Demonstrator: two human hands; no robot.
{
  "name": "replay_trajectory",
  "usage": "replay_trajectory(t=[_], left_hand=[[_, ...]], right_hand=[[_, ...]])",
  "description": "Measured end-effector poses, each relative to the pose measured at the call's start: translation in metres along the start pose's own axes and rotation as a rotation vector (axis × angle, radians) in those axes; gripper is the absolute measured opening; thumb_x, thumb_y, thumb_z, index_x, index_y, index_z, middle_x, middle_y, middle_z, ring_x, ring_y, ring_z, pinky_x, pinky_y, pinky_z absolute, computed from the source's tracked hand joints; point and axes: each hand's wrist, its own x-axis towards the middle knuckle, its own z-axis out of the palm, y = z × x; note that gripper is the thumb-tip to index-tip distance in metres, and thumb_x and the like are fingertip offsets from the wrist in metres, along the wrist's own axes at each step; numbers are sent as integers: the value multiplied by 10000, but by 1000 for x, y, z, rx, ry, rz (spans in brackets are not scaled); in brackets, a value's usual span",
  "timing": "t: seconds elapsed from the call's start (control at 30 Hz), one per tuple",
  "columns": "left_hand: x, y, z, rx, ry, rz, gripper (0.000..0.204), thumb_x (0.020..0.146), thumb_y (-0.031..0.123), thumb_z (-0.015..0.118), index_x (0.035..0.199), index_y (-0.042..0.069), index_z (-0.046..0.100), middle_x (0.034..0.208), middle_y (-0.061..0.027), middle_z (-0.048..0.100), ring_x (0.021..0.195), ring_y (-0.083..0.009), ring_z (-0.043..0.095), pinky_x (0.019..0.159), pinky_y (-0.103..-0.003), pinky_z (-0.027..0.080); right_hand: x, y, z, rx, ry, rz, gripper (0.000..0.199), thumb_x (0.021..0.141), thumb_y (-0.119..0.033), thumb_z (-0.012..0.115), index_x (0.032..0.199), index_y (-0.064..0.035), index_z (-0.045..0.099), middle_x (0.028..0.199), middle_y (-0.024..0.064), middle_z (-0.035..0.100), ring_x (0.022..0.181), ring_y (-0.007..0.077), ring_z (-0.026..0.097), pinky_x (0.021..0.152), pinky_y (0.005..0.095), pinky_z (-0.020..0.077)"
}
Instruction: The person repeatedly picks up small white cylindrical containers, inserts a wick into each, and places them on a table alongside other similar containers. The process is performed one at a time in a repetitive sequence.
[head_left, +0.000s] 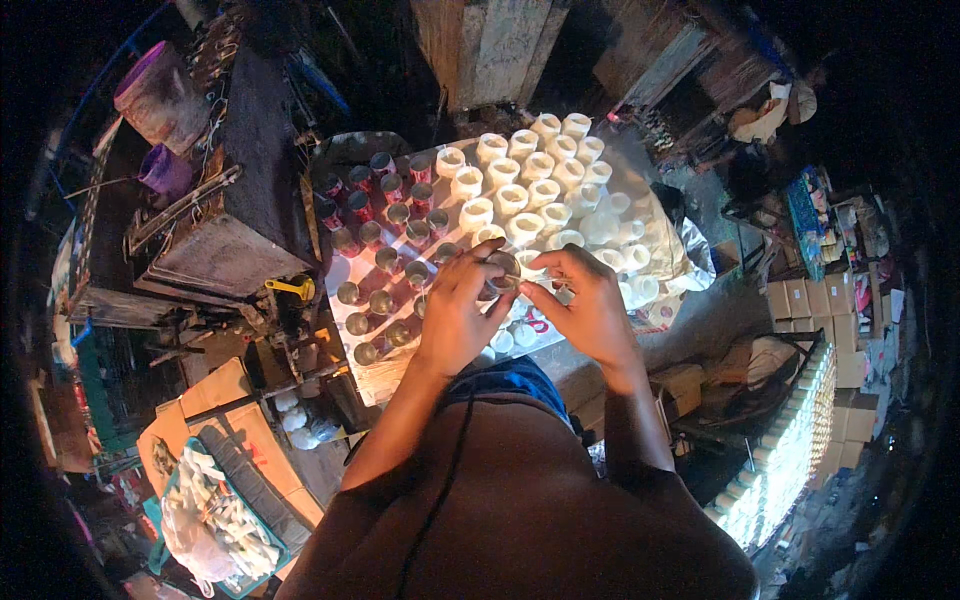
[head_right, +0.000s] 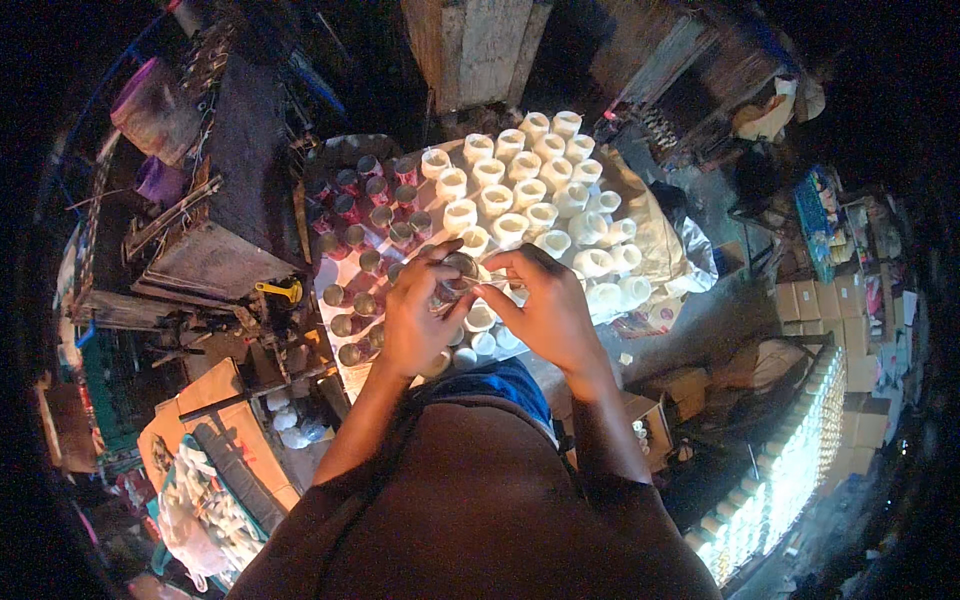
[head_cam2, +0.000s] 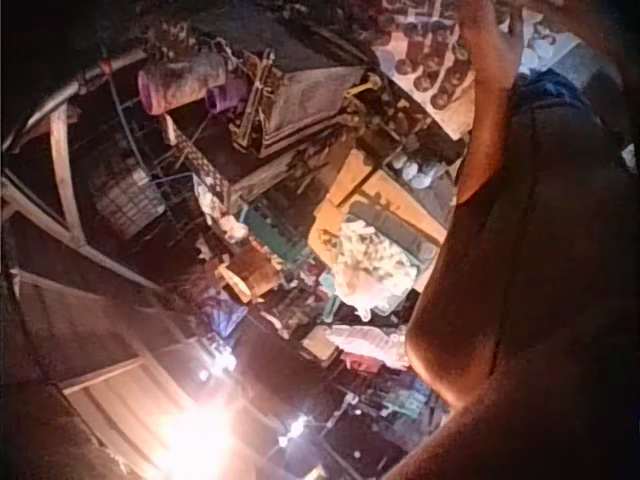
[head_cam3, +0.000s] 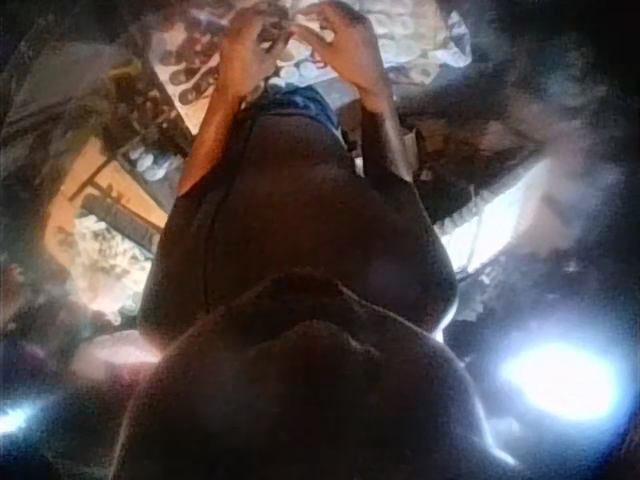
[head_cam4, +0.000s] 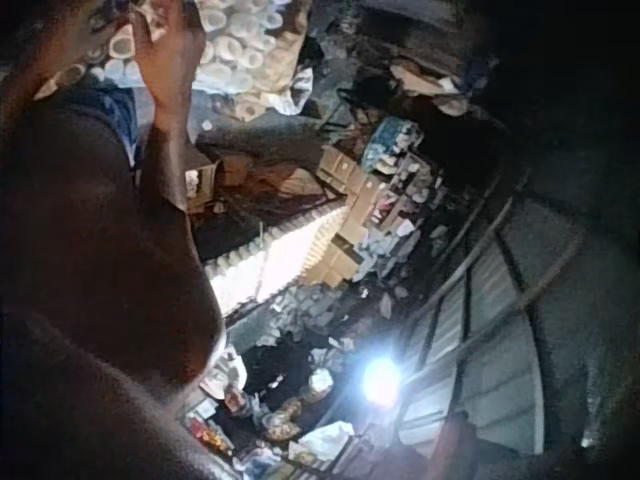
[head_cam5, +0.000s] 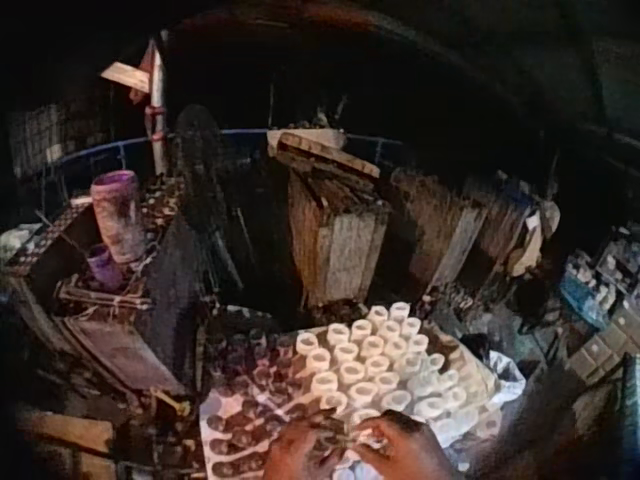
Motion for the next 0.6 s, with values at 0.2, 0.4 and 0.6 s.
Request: replay_trajectory(t=[0.2, 0.4, 0.6], left_hand=[[6, -2, 5, 11, -44, 13, 372, 756, 45, 862, 1042, 34, 625, 1300, -184, 699, 1099, -389, 692, 1015, -495, 515], [2, -1, 4, 9, -76, 2, 385, 752, 36, 860, 1055, 42, 624, 1272, -177, 713, 1137, -389, 682, 1062, -528, 498], [-8, -9, 4, 5, -73, -19, 370, 753, 53, 869, 1041, 56, 637, 1267, -172, 721, 1142, -390, 684, 1073, -534, 495]], right_hand=[[-9, 14, 9, 91, -69, 79, 138, 907, -123, 767, 1022, -74, 708, 942, 122, 734, 853, 341, 734, 700, 420, 567], [-2, 11, 14, -112, -1, -45, 142, 898, -176, 764, 1007, -101, 713, 925, 112, 726, 823, 345, 721, 676, 447, 557], [3, 5, 17, -122, -57, 24, 163, 920, -176, 765, 1045, -82, 720, 942, 126, 745, 833, 332, 738, 695, 420, 563]])
